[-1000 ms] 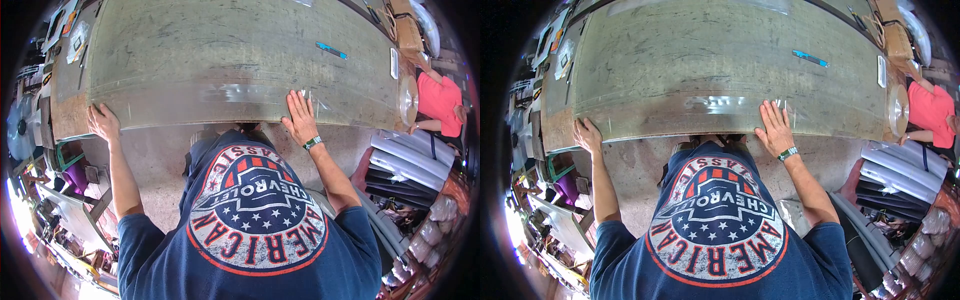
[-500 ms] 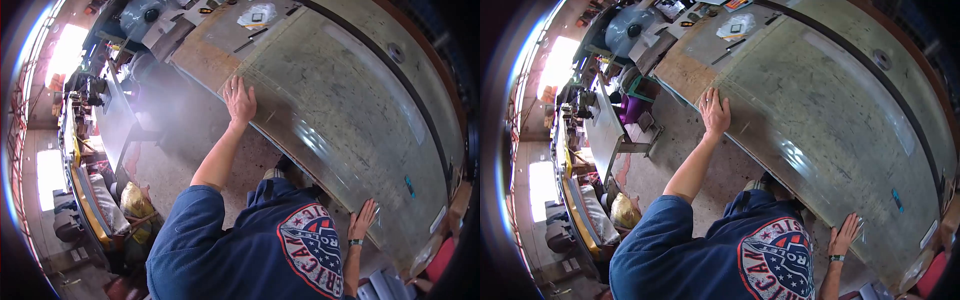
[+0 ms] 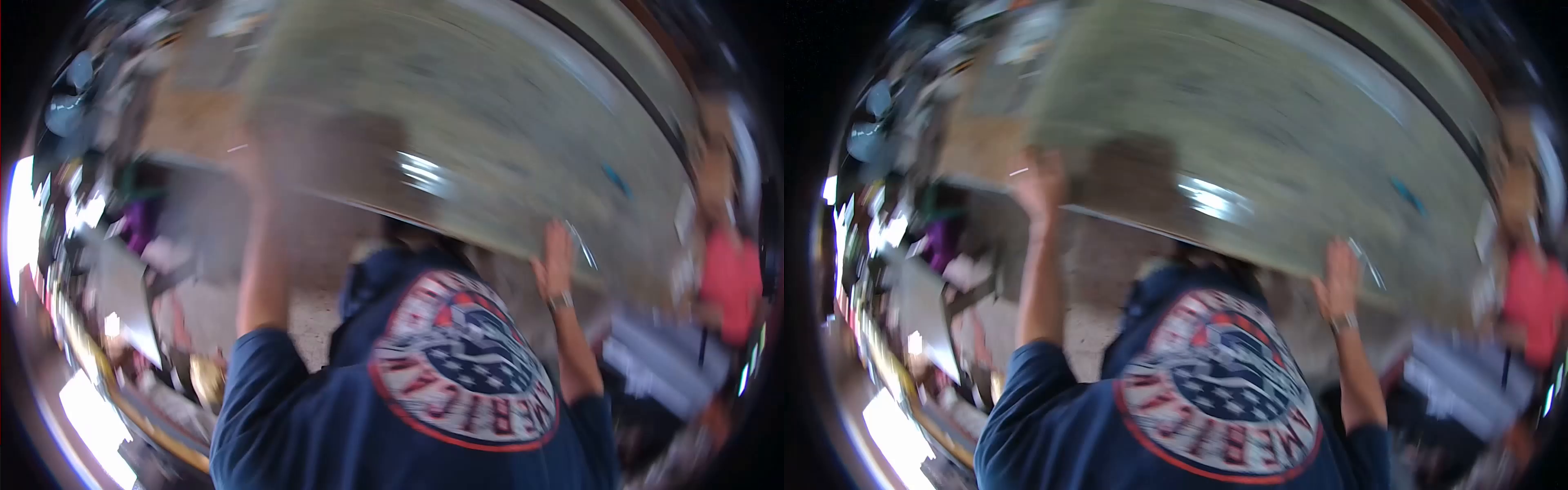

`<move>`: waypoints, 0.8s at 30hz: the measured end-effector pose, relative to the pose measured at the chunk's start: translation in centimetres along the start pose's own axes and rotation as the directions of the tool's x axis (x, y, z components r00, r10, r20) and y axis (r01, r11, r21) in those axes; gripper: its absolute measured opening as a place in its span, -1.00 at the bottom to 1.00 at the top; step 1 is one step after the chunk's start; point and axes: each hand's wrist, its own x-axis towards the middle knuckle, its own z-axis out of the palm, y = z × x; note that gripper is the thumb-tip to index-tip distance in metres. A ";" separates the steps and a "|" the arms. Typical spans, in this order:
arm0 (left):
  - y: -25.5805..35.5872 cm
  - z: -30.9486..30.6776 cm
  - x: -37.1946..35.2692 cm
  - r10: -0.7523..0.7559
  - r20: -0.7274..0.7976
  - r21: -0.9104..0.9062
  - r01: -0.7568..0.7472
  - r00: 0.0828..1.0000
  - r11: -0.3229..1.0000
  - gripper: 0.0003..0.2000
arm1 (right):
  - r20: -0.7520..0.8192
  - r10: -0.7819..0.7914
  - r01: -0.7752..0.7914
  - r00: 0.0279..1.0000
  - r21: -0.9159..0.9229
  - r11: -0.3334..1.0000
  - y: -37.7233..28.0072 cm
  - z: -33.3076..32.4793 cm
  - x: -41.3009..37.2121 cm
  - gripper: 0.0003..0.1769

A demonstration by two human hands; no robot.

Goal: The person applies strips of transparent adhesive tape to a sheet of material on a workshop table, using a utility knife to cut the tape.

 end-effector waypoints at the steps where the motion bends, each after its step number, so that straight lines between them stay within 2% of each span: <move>1: -1.1 2.0 -0.4 -0.032 0.018 0.024 0.031 0.999 0.999 -0.55 | -0.035 -0.036 0.038 0.999 0.052 0.998 0.3 0.0 0.2 -0.04; 2: -2.1 2.8 -0.5 -0.072 0.082 0.036 0.069 0.994 0.997 -0.48 | -0.063 -0.045 0.046 0.997 0.015 0.999 0.6 -0.1 0.3 -0.05; 3: -2.9 2.9 -0.4 -0.036 0.057 -0.039 0.039 0.998 0.998 -0.43 | -0.090 -0.062 0.060 0.994 -0.020 0.998 1.1 0.5 -0.4 -0.07; 8: -4.8 3.3 0.5 -0.106 0.225 -0.052 0.121 0.969 0.991 -0.39 | -0.132 -0.024 0.017 0.991 -0.050 0.999 0.6 1.7 -0.4 -0.08; 11: -1.2 1.4 0.7 -0.098 0.063 0.006 0.098 0.993 0.995 -0.43 | -0.167 -0.011 0.005 0.986 -0.035 0.999 1.7 1.7 -1.7 -0.05; 12: 2.6 -0.2 1.0 -0.120 0.055 0.051 0.117 0.991 0.992 -0.44 | -0.175 -0.006 0.001 0.984 -0.027 1.000 1.7 1.6 -1.7 -0.05; 13: 5.6 -0.4 1.5 0.042 0.101 -0.147 -0.027 0.994 0.989 -0.47 | -0.175 -0.003 0.000 0.985 -0.020 1.000 1.8 1.5 -1.7 -0.04; 14: 8.9 -0.5 1.7 0.203 0.122 -0.341 -0.151 0.972 0.928 -0.49 | -0.169 -0.007 0.004 0.986 -0.015 1.000 1.8 1.5 -1.8 -0.04; 15: 14.6 -2.2 1.4 0.384 0.167 -0.393 -0.296 0.908 0.871 -0.55 | -0.173 -0.001 0.000 0.985 -0.005 1.000 1.9 1.7 -2.0 -0.04; 16: 20.4 -4.6 0.7 0.528 0.266 -0.563 -0.315 0.807 0.764 -0.59 | -0.179 0.000 0.000 0.984 0.002 1.000 1.9 1.8 -2.0 -0.05; 17: 25.2 -5.3 0.2 0.703 0.303 -0.730 -0.317 0.643 0.605 -0.60 | -0.188 -0.002 0.003 0.982 0.007 1.000 2.0 1.9 -1.8 -0.05; 18: 29.2 -5.6 -0.6 0.858 0.211 -0.835 -0.370 0.469 0.408 -0.59 | -0.196 -0.005 0.006 0.981 0.007 1.000 2.0 1.9 -1.7 -0.06; 19: 32.6 -5.3 -2.0 0.927 0.164 -0.896 -0.342 0.337 0.283 -0.58 | -0.206 -0.006 0.007 0.979 0.004 1.000 2.0 2.0 -1.8 -0.06; 21: 38.4 -4.9 -4.0 0.988 0.130 -0.946 -0.289 0.083 0.149 -0.54 | -0.221 -0.010 0.011 0.975 0.005 1.000 2.1 2.0 -1.9 -0.07; 24: 42.8 -2.9 -5.5 0.992 0.062 -0.958 -0.285 -0.110 0.028 -0.59 | -0.247 -0.015 0.020 0.969 0.017 1.000 2.1 1.9 -1.9 -0.08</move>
